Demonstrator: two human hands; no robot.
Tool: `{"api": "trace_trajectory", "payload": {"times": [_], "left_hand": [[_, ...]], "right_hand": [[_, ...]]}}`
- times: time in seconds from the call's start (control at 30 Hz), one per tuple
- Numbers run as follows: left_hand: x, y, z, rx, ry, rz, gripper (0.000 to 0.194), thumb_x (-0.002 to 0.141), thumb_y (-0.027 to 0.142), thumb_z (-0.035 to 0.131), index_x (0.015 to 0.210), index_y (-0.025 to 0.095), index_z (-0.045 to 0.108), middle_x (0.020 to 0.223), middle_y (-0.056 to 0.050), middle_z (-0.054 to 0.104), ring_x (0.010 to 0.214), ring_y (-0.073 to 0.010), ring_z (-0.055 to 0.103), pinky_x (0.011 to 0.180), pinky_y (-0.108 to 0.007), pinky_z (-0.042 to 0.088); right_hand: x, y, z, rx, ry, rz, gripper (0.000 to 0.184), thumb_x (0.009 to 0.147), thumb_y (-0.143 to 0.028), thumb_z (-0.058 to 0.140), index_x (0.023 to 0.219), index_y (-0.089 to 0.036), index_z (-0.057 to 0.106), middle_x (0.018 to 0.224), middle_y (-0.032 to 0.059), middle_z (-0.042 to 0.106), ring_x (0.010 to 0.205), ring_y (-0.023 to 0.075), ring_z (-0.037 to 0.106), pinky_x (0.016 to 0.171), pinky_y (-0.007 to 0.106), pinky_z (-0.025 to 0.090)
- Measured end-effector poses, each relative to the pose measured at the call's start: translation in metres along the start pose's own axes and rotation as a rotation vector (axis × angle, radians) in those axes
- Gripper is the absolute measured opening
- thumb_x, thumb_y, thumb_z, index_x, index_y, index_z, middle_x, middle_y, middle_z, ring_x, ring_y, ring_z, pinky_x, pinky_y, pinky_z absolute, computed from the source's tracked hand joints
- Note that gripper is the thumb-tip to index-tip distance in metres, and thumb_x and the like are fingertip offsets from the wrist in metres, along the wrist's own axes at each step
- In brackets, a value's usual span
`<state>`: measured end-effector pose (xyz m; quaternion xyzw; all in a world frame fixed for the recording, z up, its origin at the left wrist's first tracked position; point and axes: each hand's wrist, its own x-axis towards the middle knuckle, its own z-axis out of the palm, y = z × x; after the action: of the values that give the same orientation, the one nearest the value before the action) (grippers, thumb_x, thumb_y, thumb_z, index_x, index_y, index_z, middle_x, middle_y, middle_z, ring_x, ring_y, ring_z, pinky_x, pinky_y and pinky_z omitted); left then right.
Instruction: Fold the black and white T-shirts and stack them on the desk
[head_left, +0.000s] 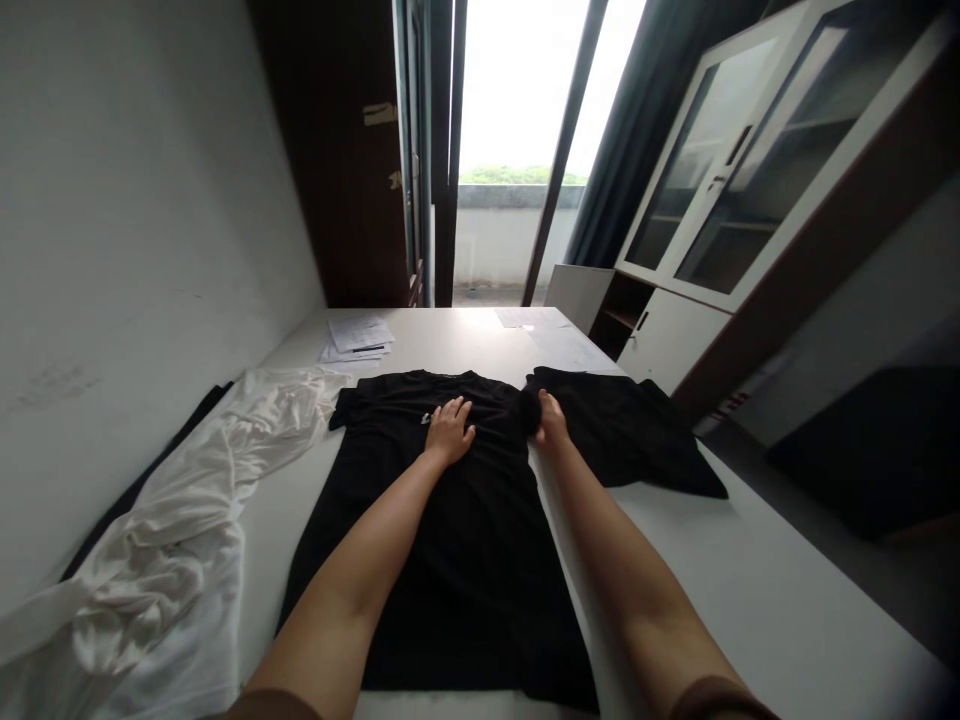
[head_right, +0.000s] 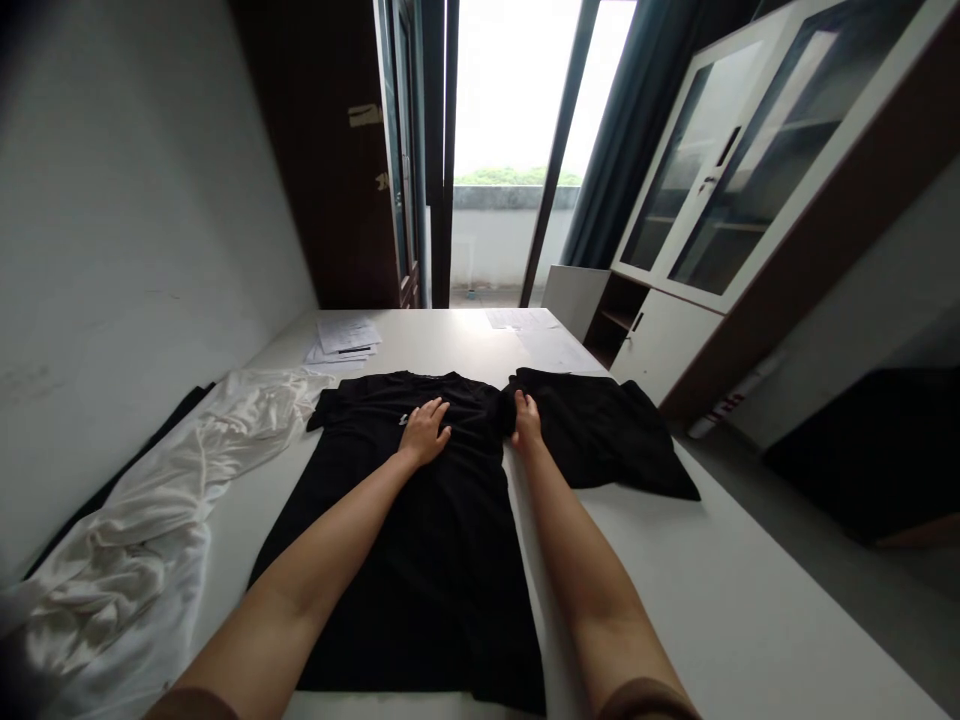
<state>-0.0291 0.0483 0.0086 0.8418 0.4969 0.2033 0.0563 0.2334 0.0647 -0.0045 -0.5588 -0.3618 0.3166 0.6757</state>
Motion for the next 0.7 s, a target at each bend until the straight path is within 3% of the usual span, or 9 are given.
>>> {"api": "trace_trajectory", "payload": {"times": [0.1,0.2,0.3,0.4,0.5,0.6,0.7], "left_hand": [[0.009,0.014,0.018,-0.008,-0.144,-0.047,0.064,0.099,0.053,0.045,0.157,0.025,0.041,0.166,-0.011,0.033,0.156,-0.0321,0.022,0.126,-0.06,0.012],[0.009,0.011,0.024,0.008,-0.2,-0.013,0.065,0.099,0.058,0.041,0.157,0.027,0.042,0.169,-0.008,0.029,0.158,-0.0327,0.016,0.126,-0.061,0.005],[0.007,0.007,0.023,0.026,-0.171,0.0,0.066,0.1,0.059,0.037,0.157,0.027,0.042,0.168,-0.008,0.03,0.158,-0.0322,0.016,0.127,-0.06,0.003],[0.006,0.008,0.023,0.03,-0.167,-0.021,0.068,0.1,0.061,0.035,0.157,0.026,0.042,0.168,-0.009,0.03,0.158,-0.0327,0.016,0.127,-0.06,0.003],[0.007,0.01,0.022,0.029,-0.197,-0.028,0.068,0.101,0.06,0.034,0.159,0.025,0.04,0.17,-0.009,0.026,0.158,-0.0328,0.013,0.127,-0.061,0.004],[0.007,0.011,0.021,0.062,-0.217,-0.016,0.063,0.102,0.053,0.036,0.158,0.023,0.042,0.17,-0.009,0.025,0.159,-0.033,0.009,0.126,-0.063,0.004],[0.006,0.008,0.022,0.107,-0.245,0.054,0.055,0.099,0.037,0.047,0.151,0.018,0.051,0.163,-0.015,0.039,0.158,-0.0366,0.012,0.126,-0.063,0.003]], "right_hand": [[-0.005,-0.001,-0.003,-0.501,0.079,0.01,0.075,0.085,-0.053,0.064,0.148,-0.017,0.046,0.129,0.0157,0.067,0.125,0.033,0.062,0.108,0.047,0.048],[-0.008,-0.002,-0.004,-0.666,0.037,-0.041,0.072,0.085,-0.041,0.06,0.152,-0.018,0.045,0.139,0.0144,0.063,0.129,0.0316,0.06,0.113,0.045,0.044],[-0.01,-0.005,0.003,-0.469,0.009,-0.062,0.063,0.081,-0.036,0.06,0.141,-0.018,0.057,0.135,0.0116,0.065,0.122,0.029,0.063,0.108,0.043,0.049],[-0.016,-0.016,0.022,-0.076,-0.012,-0.005,0.062,0.075,-0.037,0.066,0.134,-0.019,0.062,0.118,0.0088,0.07,0.101,0.0258,0.068,0.089,0.041,0.059],[-0.032,-0.036,0.049,0.19,-0.14,-0.001,0.062,0.072,-0.036,0.071,0.132,-0.025,0.064,0.108,0.0031,0.069,0.089,0.0209,0.067,0.077,0.036,0.06],[-0.057,-0.049,0.08,0.258,-0.306,-0.015,0.057,0.072,-0.033,0.072,0.129,-0.029,0.066,0.105,-0.0007,0.069,0.09,0.0191,0.065,0.079,0.034,0.06],[-0.085,-0.049,0.108,0.259,-0.433,0.035,0.059,0.072,-0.033,0.074,0.13,-0.031,0.065,0.105,-0.0016,0.069,0.092,0.0194,0.065,0.08,0.034,0.061]]}}
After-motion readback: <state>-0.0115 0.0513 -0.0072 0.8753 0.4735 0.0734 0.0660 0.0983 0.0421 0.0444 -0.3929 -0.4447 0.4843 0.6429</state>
